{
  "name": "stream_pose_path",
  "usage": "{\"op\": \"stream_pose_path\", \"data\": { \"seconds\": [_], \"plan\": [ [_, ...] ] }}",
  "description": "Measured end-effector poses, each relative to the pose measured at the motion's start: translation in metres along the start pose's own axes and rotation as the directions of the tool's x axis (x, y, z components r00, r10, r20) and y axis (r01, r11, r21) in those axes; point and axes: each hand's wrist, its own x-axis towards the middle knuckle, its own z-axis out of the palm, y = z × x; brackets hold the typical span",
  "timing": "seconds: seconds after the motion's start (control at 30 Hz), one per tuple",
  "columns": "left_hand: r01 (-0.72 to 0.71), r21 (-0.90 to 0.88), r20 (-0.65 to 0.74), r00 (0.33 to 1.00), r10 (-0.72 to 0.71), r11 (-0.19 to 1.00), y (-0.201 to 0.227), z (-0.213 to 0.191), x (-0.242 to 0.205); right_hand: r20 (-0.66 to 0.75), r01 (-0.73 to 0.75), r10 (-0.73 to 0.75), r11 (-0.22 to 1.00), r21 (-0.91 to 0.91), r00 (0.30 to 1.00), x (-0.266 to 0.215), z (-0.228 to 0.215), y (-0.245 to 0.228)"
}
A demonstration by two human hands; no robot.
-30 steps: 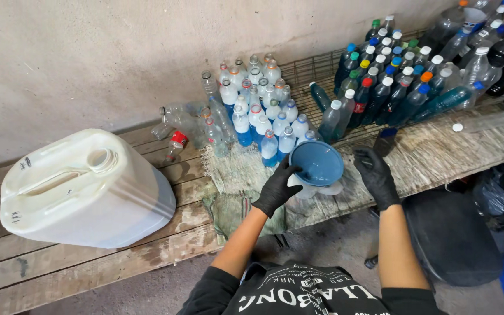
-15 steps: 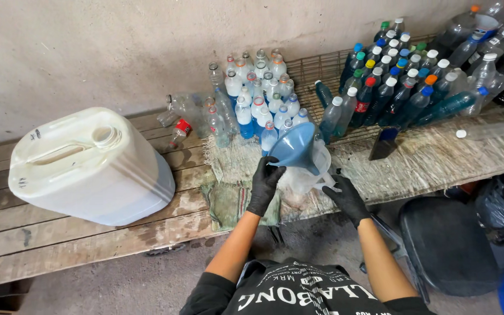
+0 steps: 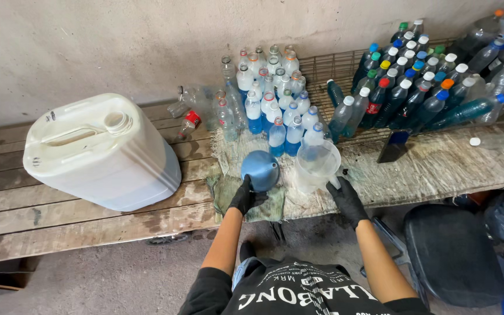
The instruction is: The person pours a blue liquid from a large white container into a measuring jug, then uses a funnel to transfer the liquid into multiple small plastic bottles. The person places each filled bottle into a wire rack and repeats the process for several bottles.
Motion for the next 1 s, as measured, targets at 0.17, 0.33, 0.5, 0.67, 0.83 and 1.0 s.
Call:
{"op": "stream_pose_path", "data": {
  "seconds": [0.17,0.33,0.5,0.67,0.83,1.0],
  "plan": [
    [0.180,0.218,-0.198,0.971,-0.137,0.959,-0.016,-0.007,0.022,-0.008,0.053,-0.053,0.996,0.077,0.999,-0.013,-0.006,-0.009],
    [0.085,0.212,-0.256,0.966,-0.028,0.973,-0.022,-0.011,0.040,0.075,0.191,-0.192,0.981,0.020,0.978,0.009,-0.012,0.083],
    [0.020,0.256,-0.262,0.964,0.050,0.967,-0.018,-0.010,0.027,0.118,-0.067,0.034,0.956,0.286,0.992,-0.015,-0.041,0.023],
    [-0.094,0.248,-0.272,0.948,0.162,0.964,0.002,-0.006,-0.009,0.190,0.000,-0.082,0.917,0.398,0.978,0.013,-0.049,0.049],
    [-0.254,0.179,-0.286,0.911,0.298,0.950,0.020,-0.010,-0.044,0.226,0.049,-0.214,0.818,0.573,0.950,0.033,-0.015,0.044],
    [-0.424,0.231,-0.339,0.808,0.481,0.875,0.056,-0.033,-0.084,0.256,-0.044,-0.254,0.625,0.780,0.933,0.025,0.029,-0.012]
  ]
}}
